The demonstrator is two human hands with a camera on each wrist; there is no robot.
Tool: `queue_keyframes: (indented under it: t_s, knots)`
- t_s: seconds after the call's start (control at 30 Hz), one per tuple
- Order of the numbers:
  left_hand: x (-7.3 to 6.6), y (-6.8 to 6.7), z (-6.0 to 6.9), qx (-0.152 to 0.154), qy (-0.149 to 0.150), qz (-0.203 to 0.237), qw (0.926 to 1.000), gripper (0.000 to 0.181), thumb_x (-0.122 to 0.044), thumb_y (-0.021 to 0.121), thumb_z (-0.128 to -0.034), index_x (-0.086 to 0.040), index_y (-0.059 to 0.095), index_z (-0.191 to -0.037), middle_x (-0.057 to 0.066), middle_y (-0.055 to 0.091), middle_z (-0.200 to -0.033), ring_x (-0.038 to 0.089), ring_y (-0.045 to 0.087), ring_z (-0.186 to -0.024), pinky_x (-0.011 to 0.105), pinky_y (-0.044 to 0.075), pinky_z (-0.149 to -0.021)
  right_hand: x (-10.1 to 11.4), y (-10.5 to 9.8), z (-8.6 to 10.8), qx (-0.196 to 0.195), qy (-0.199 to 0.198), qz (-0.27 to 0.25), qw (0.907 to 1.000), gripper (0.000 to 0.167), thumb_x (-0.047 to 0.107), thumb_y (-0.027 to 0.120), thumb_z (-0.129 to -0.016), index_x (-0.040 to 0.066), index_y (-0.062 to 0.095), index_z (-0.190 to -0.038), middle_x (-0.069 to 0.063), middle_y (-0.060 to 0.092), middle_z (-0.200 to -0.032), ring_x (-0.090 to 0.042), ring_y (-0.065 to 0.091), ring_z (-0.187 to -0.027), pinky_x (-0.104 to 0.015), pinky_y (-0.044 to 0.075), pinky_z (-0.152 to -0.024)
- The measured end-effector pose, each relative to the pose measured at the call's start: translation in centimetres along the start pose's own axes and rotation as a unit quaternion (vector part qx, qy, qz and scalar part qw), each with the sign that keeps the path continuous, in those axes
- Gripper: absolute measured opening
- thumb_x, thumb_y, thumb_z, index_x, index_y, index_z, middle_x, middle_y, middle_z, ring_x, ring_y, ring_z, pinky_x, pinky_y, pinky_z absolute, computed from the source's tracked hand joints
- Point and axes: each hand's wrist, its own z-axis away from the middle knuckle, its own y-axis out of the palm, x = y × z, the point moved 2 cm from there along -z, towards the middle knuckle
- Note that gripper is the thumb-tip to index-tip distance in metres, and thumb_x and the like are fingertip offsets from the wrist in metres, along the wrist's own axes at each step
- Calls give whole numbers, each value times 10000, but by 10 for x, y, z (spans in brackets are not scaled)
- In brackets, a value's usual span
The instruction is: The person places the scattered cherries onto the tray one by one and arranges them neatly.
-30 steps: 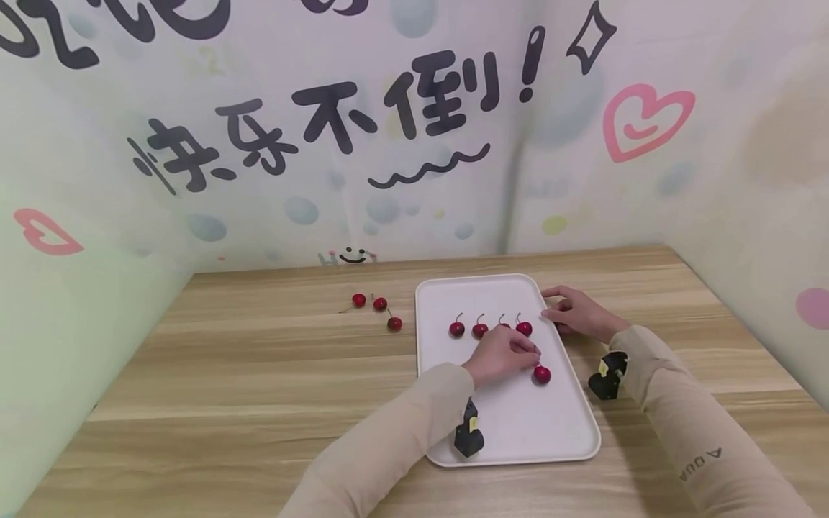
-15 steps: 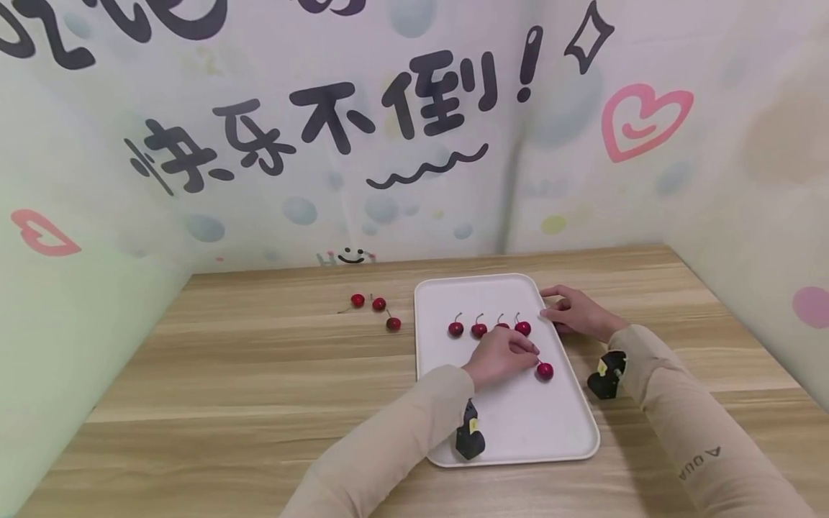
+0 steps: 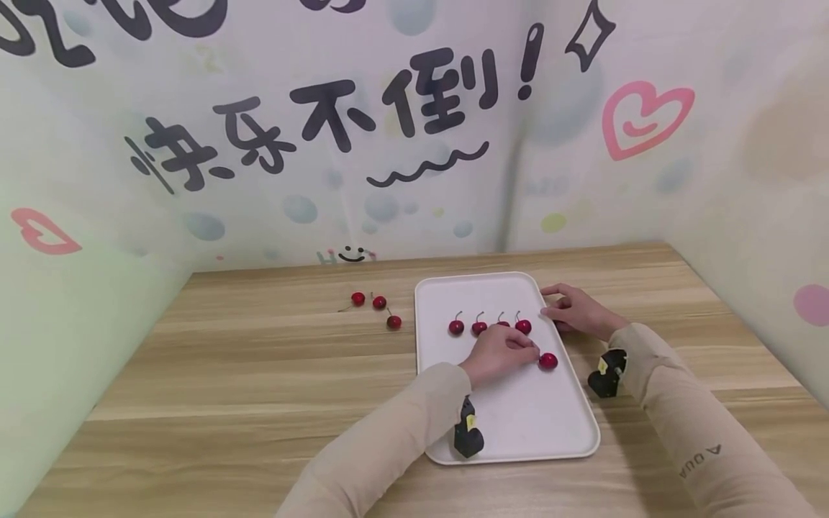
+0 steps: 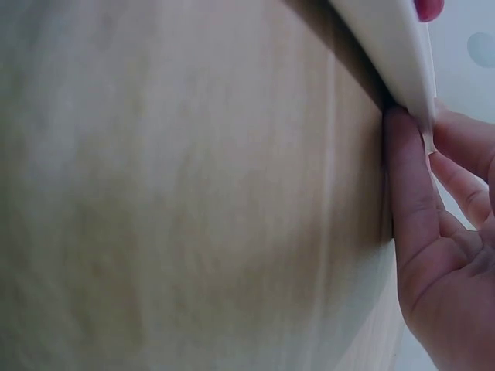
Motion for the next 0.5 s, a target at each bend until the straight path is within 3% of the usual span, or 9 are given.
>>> queue_keyframes:
  t_s: [0.2, 0.5]
  knots:
    - [-4, -1, 3, 60, -121, 12, 9999, 136, -245, 679, -775, -134, 722, -842, -103, 606, -736, 26, 509, -714, 177, 413, -662, 0, 0, 0, 13, 41, 43, 10000, 545, 160, 541, -886, -17, 274, -1327, -223, 485, -1019, -233, 559, -856, -377, 457, -800]
    - [-8, -2, 4, 114, -529, -61, 9985, 146, -271, 675, -773, -142, 720, -824, -78, 578, -698, 93, 526, -581, 199, 425, -545, 0, 0, 0, 1, -37, -20, 10000, 525, 133, 528, -892, -34, 274, -1320, -212, 501, -992, -213, 566, -835, -369, 469, -783]
